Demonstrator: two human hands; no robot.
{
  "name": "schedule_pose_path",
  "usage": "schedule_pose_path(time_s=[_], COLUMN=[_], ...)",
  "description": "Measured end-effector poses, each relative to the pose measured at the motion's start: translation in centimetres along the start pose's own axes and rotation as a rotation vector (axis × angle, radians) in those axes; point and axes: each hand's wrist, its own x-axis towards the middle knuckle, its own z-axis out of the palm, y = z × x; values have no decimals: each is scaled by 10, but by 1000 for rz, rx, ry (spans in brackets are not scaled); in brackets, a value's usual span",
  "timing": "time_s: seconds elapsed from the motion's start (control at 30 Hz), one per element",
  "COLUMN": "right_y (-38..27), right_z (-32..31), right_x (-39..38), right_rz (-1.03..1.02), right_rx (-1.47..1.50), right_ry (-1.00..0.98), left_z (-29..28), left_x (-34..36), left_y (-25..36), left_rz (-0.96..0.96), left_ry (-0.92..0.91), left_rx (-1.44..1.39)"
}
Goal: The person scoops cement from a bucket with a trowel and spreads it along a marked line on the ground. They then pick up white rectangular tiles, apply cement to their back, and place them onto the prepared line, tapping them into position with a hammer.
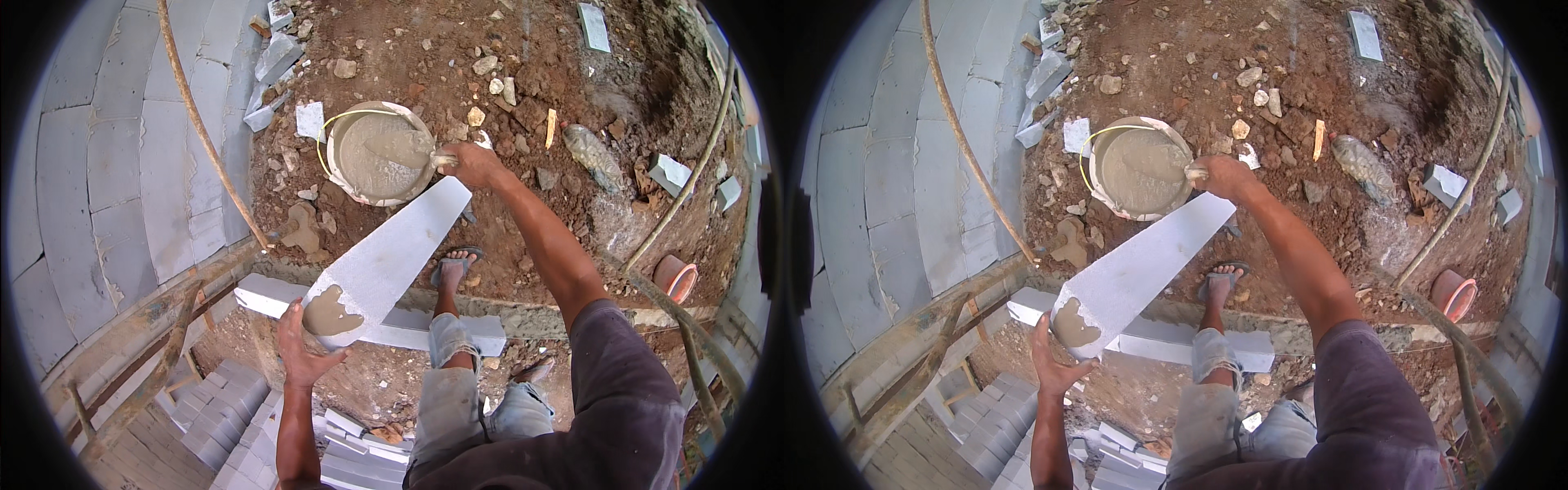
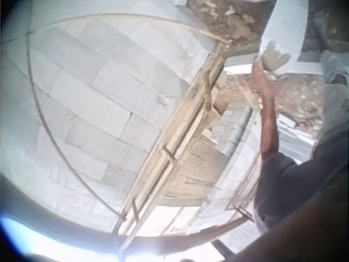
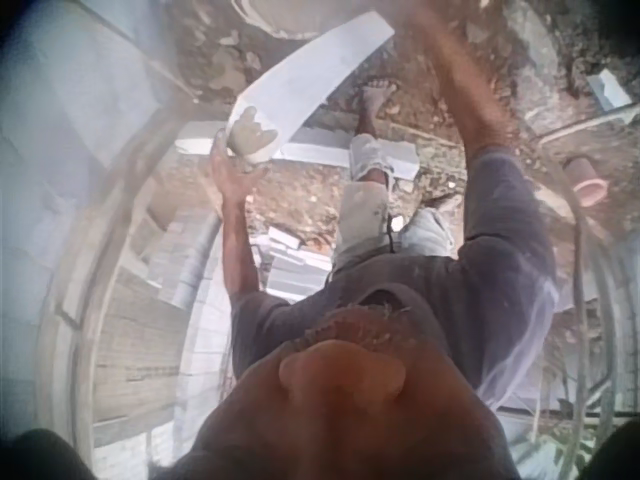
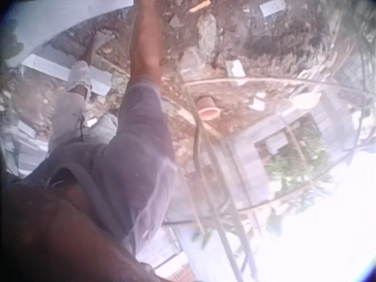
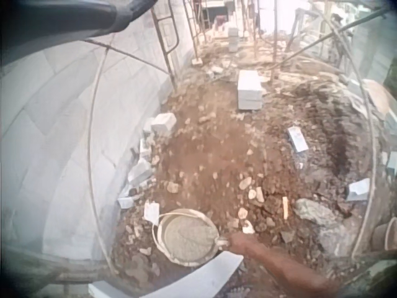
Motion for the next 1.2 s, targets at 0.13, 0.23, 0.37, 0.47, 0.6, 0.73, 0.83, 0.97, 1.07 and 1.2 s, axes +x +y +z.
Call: schedule_pose_path(time_s=[0.13,0.23,0.37,0.47,0.6,0.73,0.83,0.97,1.07,1.2], right_y=[-4,-17,8,7,18,35,38,25,22,33], right_z=[14,25,21,10,-13,-20,-4,29,61,99], right_x=[5,5,10,-19,-110,-220,-289,-356,-379,-396], right_rz=[4,-49,-28,41,3,105,133,256,351,338], right_rx=[-276,-258,301,672,773,785,808,902,1034,1076], right_ry=[78,96,-23,-14,326,472,564,609,580,634], left_z=[6,8,22,27,31,35,28,18,9,-20], left_x=[11,26,37,44,65,91,94,92,97,101], left_y=[46,95,140,166,203,230,229,229,242,240], left_rz=[-116,-149,-157,-178,-202,-184,-170,-136,-166,776], left_ry=[-28,-23,-56,-60,-11,38,22,-87,-243,-453], left_rx=[141,240,322,369,358,388,434,463,484,858])
